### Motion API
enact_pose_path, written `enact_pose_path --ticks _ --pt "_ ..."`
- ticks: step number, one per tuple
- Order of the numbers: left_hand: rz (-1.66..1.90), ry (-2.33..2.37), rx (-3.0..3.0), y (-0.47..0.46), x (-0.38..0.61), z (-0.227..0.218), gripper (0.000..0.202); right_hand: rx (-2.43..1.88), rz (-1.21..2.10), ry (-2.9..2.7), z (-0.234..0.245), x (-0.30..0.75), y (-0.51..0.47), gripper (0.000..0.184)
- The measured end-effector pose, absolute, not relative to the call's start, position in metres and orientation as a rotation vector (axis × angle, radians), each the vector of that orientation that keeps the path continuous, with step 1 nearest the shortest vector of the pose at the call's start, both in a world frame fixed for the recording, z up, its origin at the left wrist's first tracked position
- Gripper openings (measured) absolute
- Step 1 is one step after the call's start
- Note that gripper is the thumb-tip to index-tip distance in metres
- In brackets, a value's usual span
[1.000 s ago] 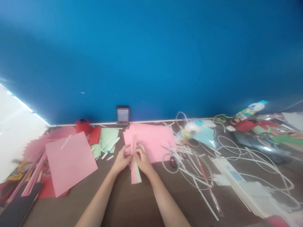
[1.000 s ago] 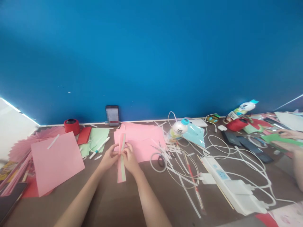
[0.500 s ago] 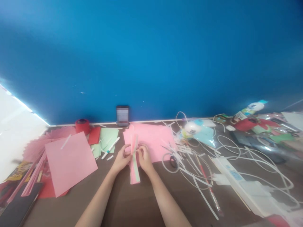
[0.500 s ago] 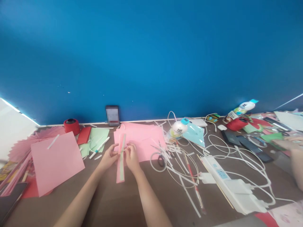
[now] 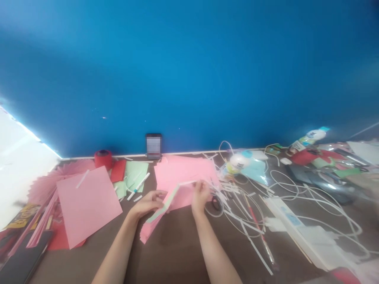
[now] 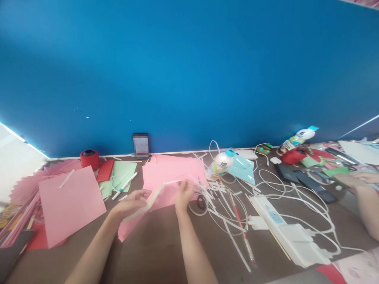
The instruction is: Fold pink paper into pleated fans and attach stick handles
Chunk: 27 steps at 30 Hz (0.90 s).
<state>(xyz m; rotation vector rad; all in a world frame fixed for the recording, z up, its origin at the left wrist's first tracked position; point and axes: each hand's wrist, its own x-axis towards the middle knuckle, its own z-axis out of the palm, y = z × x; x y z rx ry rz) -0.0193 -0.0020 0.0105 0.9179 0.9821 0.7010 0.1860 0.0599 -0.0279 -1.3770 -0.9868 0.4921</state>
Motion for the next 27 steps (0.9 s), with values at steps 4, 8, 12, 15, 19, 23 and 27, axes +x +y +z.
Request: enact_pose_path --ticks 4,8,12,15,19,23,27 --pt "0.782 0.945 0.831 -0.001 -0.022 0.008 0.05 -1.41 0.364 -0.884 -0.033 0.206 0.069 0.029" --pt "1.007 0.934 0.74 0.007 -0.022 -0.004 0.046 -1.431 0.271 -1.003 -0.038 0.207 0.07 0.029" --pt "1.174 0.937 0.683 0.014 -0.022 -0.013 0.039 -1.384 0.054 -1.395 -0.035 0.191 0.061 0.023" --pt "1.183 0.92 0.652 0.015 -0.021 -0.014 0.038 -1.149 0.244 -1.721 -0.03 0.175 0.048 0.028" --pt "1.165 0.916 0.663 0.013 -0.018 -0.011 0.036 -0.821 0.785 -2.049 -0.026 0.155 0.03 0.047" --pt "1.168 0.928 0.67 0.012 -0.016 -0.006 0.037 -0.742 1.017 -1.973 -0.028 0.146 0.024 0.039" --pt "1.208 0.978 0.66 0.015 -0.015 -0.004 0.035 -0.707 1.08 -1.878 -0.029 0.148 0.028 0.026"
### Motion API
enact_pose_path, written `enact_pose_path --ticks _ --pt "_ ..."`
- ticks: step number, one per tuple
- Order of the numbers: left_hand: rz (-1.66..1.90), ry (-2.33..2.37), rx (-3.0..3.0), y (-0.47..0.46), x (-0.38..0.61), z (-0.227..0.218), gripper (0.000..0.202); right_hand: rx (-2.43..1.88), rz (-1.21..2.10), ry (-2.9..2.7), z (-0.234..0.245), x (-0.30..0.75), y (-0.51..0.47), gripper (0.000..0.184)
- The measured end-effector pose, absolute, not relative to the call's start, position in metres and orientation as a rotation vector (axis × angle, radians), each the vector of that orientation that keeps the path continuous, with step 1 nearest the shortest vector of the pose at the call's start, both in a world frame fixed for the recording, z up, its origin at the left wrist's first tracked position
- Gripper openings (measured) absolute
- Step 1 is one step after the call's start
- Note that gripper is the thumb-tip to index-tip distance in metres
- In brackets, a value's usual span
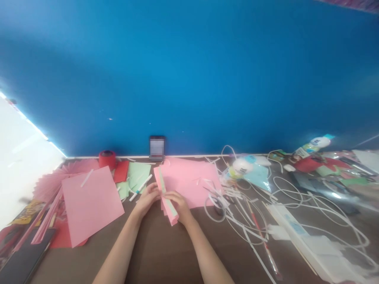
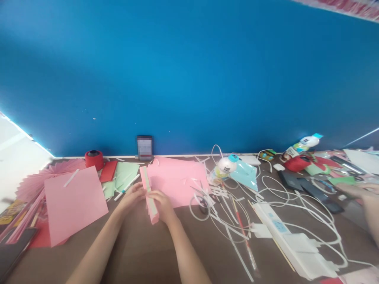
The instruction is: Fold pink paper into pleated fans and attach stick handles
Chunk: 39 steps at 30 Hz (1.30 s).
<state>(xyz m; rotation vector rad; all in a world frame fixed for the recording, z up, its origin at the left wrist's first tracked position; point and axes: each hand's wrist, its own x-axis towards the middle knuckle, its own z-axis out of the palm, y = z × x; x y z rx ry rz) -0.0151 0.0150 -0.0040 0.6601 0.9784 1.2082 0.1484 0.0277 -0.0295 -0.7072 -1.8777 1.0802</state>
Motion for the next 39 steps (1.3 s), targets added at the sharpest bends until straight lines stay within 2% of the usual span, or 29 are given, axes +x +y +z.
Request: enact_pose_path --ticks 7,12,17,23,28,39 --pt "1.317 1.067 0.681 0.02 -0.018 -0.017 0.043 -0.75 1.25 -1.79 -0.032 0.148 0.029 0.011" --pt "1.281 1.118 0.744 0.02 -0.018 -0.022 0.045 -0.748 1.409 -1.69 -0.023 0.149 0.03 0.015" --pt "1.284 1.08 0.827 0.016 -0.016 -0.013 0.044 -0.844 1.398 -1.672 -0.015 0.147 0.03 0.008" --pt "1.277 1.045 0.884 0.015 -0.013 -0.011 0.042 -1.036 1.424 -1.458 -0.021 0.144 0.032 0.014" --pt "1.261 1.037 0.919 0.015 -0.012 -0.012 0.041 -1.03 1.358 -1.451 -0.025 0.143 0.035 0.012" --pt "1.269 1.05 1.072 0.013 -0.013 -0.004 0.034 -1.01 1.457 -1.468 -0.026 0.143 0.034 0.013"
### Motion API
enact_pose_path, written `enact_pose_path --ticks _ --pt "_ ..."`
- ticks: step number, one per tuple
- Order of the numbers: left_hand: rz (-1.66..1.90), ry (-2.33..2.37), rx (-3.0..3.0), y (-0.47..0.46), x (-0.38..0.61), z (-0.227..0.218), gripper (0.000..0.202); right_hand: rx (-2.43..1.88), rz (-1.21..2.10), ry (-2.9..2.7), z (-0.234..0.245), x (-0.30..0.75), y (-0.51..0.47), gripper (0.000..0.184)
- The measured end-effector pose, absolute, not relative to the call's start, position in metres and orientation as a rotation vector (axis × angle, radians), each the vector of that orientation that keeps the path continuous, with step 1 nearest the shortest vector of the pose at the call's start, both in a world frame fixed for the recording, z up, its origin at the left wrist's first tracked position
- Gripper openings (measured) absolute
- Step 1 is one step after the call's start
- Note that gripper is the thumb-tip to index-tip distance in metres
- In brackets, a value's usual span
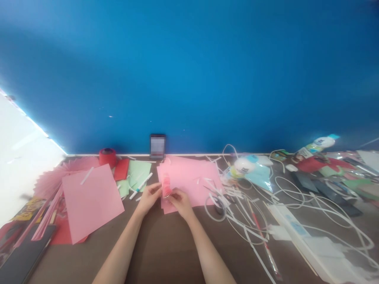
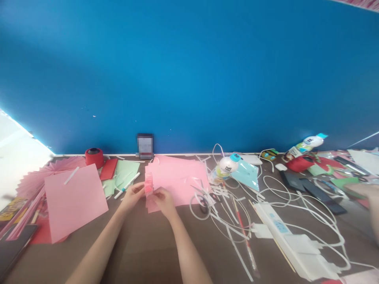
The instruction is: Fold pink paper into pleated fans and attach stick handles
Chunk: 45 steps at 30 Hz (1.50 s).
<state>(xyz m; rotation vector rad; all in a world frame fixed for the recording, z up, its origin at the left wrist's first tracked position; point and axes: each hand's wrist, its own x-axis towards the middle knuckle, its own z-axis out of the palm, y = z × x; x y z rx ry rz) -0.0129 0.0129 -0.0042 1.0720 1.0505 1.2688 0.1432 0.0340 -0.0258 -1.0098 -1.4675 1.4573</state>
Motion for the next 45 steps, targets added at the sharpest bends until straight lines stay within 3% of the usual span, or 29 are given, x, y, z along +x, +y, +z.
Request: enact_pose_path --ticks 11,19,26,32,37,45 --pt "1.273 1.082 1.062 0.013 -0.014 -0.009 0.033 -1.01 1.434 -1.486 -0.023 0.143 0.035 0.015" --pt "1.35 0.938 1.038 0.012 -0.011 -0.014 0.061 -1.048 1.425 -1.449 -0.023 0.142 0.033 0.021" --pt "1.413 1.075 0.975 0.011 -0.006 -0.007 0.023 -1.048 0.974 -1.601 -0.017 0.143 0.032 0.02" --pt "1.423 1.012 0.891 0.011 -0.007 -0.006 0.04 -1.019 1.106 -1.455 -0.024 0.14 0.028 0.022" --pt "1.393 1.052 0.991 0.009 -0.015 -0.001 0.042 -1.029 0.862 -1.624 -0.023 0.141 0.026 0.027" --pt "1.358 0.976 0.959 0.01 -0.015 -0.003 0.025 -0.939 0.857 -1.746 -0.019 0.141 0.024 0.026"
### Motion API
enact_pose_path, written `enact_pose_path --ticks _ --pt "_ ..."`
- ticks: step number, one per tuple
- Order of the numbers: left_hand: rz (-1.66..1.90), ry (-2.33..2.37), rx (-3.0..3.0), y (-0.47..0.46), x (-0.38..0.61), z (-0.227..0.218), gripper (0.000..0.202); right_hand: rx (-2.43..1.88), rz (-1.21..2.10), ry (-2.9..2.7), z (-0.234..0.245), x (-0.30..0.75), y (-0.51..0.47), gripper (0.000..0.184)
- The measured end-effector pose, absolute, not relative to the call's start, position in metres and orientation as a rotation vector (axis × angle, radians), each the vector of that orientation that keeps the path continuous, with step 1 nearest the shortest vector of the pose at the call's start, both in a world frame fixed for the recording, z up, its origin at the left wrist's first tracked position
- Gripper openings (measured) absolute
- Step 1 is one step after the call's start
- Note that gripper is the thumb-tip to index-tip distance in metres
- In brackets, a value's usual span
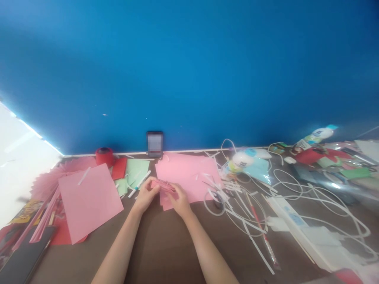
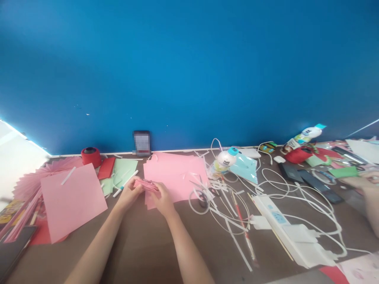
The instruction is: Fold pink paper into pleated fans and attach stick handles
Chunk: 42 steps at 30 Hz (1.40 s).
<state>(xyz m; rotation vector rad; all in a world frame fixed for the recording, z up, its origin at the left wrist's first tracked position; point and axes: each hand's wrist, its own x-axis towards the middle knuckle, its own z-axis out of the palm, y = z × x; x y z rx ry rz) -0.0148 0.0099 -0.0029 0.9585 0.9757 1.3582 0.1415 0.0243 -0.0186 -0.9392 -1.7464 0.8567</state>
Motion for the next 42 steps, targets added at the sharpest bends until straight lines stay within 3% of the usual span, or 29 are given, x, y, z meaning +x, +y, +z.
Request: enact_pose_path --ticks 5,8,12,16,24,28,34,42 --pt "1.355 1.018 0.98 0.011 -0.015 -0.004 0.024 -1.035 0.902 -1.691 -0.021 0.143 0.023 0.019" --pt "1.335 1.104 1.088 0.011 -0.018 -0.003 0.031 -1.069 1.089 -1.645 -0.021 0.145 0.024 0.015" --pt "1.381 1.2 1.051 0.012 -0.022 -0.005 0.017 -1.026 1.339 -1.451 -0.02 0.145 0.026 0.016" --pt "1.467 1.158 0.896 0.014 -0.025 -0.015 0.023 -1.011 1.366 -1.225 -0.018 0.143 0.027 0.026" --pt "1.52 1.088 0.792 0.016 -0.018 -0.02 0.02 -0.969 1.405 -1.247 -0.014 0.144 0.031 0.017" --pt "1.485 1.057 0.823 0.016 -0.012 -0.016 0.037 -1.001 1.371 -1.236 -0.015 0.144 0.031 0.017" --pt "1.444 1.298 0.851 0.016 -0.021 -0.018 0.026 -1.004 1.425 -1.321 -0.017 0.139 0.028 0.021" --pt "1.438 0.93 0.7 0.015 -0.013 -0.011 0.049 -1.0 1.466 -1.359 -0.018 0.142 0.029 0.026"
